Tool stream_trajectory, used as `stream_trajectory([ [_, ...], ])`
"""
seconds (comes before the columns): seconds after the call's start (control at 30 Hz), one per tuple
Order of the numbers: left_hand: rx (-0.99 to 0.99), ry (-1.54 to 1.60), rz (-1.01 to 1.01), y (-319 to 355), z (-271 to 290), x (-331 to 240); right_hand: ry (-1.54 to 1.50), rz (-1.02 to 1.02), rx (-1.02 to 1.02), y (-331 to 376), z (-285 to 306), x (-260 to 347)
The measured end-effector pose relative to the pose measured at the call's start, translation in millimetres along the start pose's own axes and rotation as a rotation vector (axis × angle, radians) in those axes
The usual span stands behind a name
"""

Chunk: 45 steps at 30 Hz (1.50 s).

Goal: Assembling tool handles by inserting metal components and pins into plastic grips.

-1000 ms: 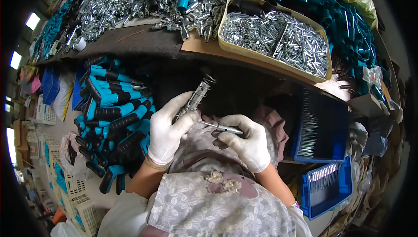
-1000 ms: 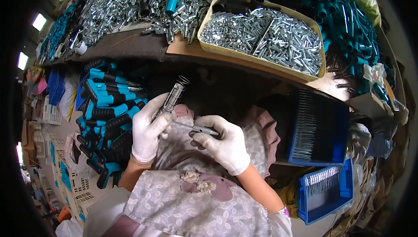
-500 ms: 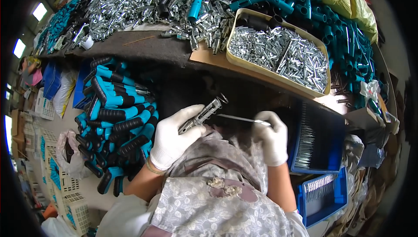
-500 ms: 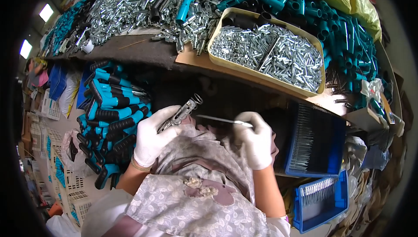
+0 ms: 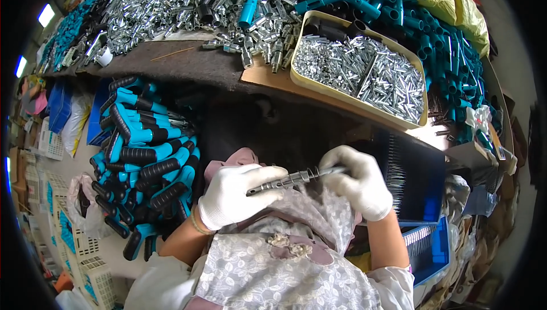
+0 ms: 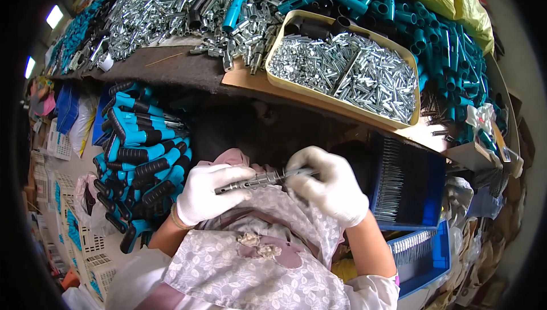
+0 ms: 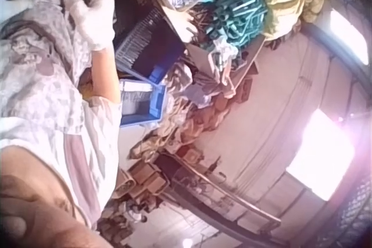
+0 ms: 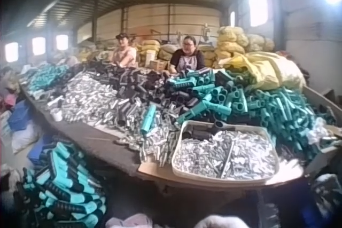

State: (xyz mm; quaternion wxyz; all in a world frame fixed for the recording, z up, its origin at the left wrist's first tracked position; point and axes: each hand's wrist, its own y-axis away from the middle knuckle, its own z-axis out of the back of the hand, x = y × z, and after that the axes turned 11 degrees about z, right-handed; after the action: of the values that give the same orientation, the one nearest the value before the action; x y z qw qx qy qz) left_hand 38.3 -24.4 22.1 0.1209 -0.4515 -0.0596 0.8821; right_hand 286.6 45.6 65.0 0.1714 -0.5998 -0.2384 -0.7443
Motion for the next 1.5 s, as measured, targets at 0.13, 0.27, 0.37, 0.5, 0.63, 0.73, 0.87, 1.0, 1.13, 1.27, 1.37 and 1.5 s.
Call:
stream_trajectory([
  [0.13, 0.014, 0.154, 0.030, 2.6, -5.6, 7.6, 0.066, 0.249, 0.088, -2.8, -12.5, -23.4],
  [0.27, 0.096, 0.282, 0.032, 8.4, -4.1, 21.3, 0.311, 0.497, 0.086, 0.4, -24.4, -33.4],
  [0.37, 0.090, 0.289, 0.039, 9.7, -6.6, 25.7, 0.521, 0.603, 0.143, -6.2, -25.4, -32.6],
  [0.5, 0.002, 0.271, -0.020, 8.0, -12.9, 30.0, 0.524, 0.632, 0.189, -15.5, -18.2, -33.0],
  [0.63, -0.127, 0.234, 0.026, 10.7, -1.4, 31.2, 0.051, 0.584, -0.006, -19.7, -13.2, -20.2],
  [0.73, -0.156, 0.186, 0.000, 0.3, 8.1, 30.0, 0.312, 0.767, 0.127, -30.4, -14.2, -19.9],
  [0.87, -0.244, 0.150, 0.025, 1.6, 11.4, 42.4, 0.164, 0.519, 0.172, -32.2, -35.8, -24.5],
  [1.0, -0.311, 0.090, 0.012, 2.6, 14.5, 53.6, 0.016, 0.284, 0.212, -38.2, -42.5, -18.3],
  [1.13, -0.333, -0.006, 0.026, 4.4, 22.9, 61.3, -0.115, 0.113, 0.307, -57.5, -46.4, 9.5],
  [1.27, -0.385, 0.013, 0.023, 1.8, 31.6, 68.1, -0.003, 0.023, 0.382, -79.3, -48.7, 32.6],
  [1.37, -0.347, 0.065, 0.105, 4.9, 38.4, 74.6, 0.444, 0.200, 0.567, -113.7, -33.4, 56.6],
  [1.5, -0.355, 0.122, 0.140, 3.4, 48.1, 73.1, 0.980, 0.648, 0.226, -194.3, -21.5, 98.9],
])
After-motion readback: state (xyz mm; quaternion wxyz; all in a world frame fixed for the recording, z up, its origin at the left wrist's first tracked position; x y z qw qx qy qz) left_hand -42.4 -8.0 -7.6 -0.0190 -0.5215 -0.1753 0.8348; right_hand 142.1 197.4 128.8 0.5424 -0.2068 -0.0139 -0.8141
